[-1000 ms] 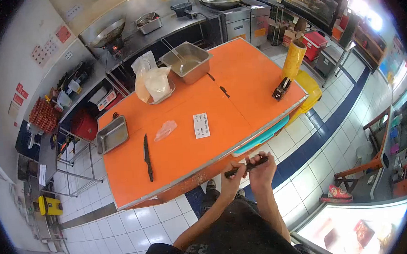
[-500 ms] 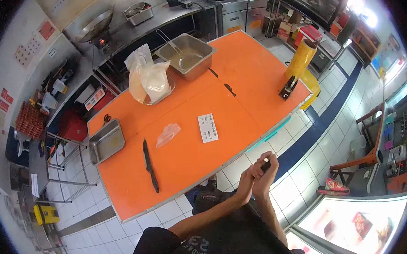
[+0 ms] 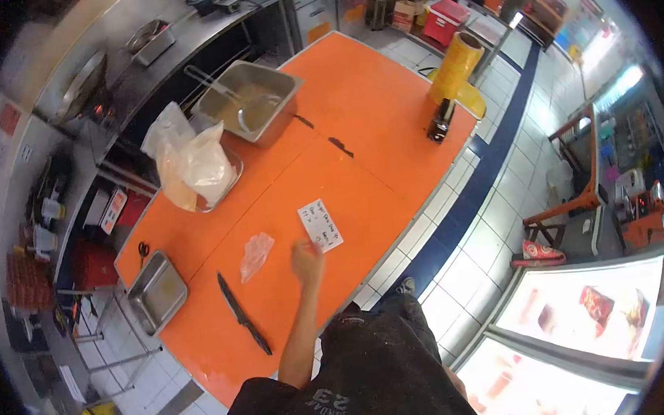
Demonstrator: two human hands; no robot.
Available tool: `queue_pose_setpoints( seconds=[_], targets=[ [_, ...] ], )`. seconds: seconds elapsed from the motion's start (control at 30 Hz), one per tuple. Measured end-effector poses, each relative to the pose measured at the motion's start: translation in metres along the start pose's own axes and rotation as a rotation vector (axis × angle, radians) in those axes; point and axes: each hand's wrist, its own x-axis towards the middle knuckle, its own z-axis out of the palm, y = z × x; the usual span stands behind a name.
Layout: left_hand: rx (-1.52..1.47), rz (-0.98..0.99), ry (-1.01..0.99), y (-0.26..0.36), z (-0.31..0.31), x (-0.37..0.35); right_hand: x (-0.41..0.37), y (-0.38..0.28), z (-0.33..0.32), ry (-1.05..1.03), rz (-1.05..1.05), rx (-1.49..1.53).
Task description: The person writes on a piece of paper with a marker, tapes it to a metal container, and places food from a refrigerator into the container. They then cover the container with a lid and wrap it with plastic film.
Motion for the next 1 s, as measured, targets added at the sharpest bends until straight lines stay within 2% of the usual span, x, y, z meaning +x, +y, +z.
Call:
queue_pose_setpoints(
  seconds=[0.07,0.1,0.17,0.2,0.27,0.37,0.4,0.47,0.5,0.57,0.63,0.7,0.83,0.9,1.0],
  targets=[
    [0.125,-0.170,-0.102,0.000,0.007,0.028,-0.022,-0.025,0.006,0.036,-0.015,0.079],
    [0.122,-0.129,-0.129,0.001,0.015,0.040,-0.028,-0.037,0.003,0.059,-0.032,0.115],
    [0.044,-0.192,-0.128,0.004,0.039,0.053,-0.031,-0.055,-0.007,0.110,-0.056,0.180],
    [0.034,-0.160,-0.150,0.008,0.049,0.059,-0.025,-0.055,-0.016,0.124,-0.068,0.197],
    [0.215,-0.246,-0.143,0.012,0.062,0.070,0.006,-0.039,-0.041,0.088,-0.110,0.133],
    [0.104,-0.235,-0.085,-0.006,0.087,0.078,0.025,-0.024,-0.075,0.129,-0.188,0.229],
    [0.102,-0.220,-0.071,0.013,0.084,0.069,0.025,-0.020,-0.088,0.101,-0.137,0.236],
    [-0.267,-0.146,0.025,0.064,0.078,0.041,0.022,-0.008,-0.110,0.091,-0.109,0.252],
    [-0.269,-0.137,0.031,0.083,0.088,0.028,0.019,-0.006,-0.122,0.100,-0.107,0.261],
    [-0.450,-0.100,-0.039,0.111,0.108,-0.005,0.015,-0.007,-0.148,0.122,-0.114,0.267],
    [-0.554,-0.198,-0.205,0.166,0.122,-0.042,0.015,-0.008,-0.174,0.150,-0.124,0.253],
    [-0.653,-0.164,-0.365,0.197,0.148,-0.068,0.015,-0.018,-0.197,0.174,-0.148,0.233],
    [-0.626,-0.110,-0.345,0.285,0.173,-0.095,0.008,-0.040,-0.235,0.224,-0.212,0.169],
    [-0.654,-0.199,-0.495,0.315,0.181,-0.091,-0.009,-0.061,-0.245,0.259,-0.260,0.117],
    [-0.643,-0.156,-0.563,0.355,0.185,-0.084,-0.026,-0.114,-0.266,0.353,-0.321,-0.036]
  ],
)
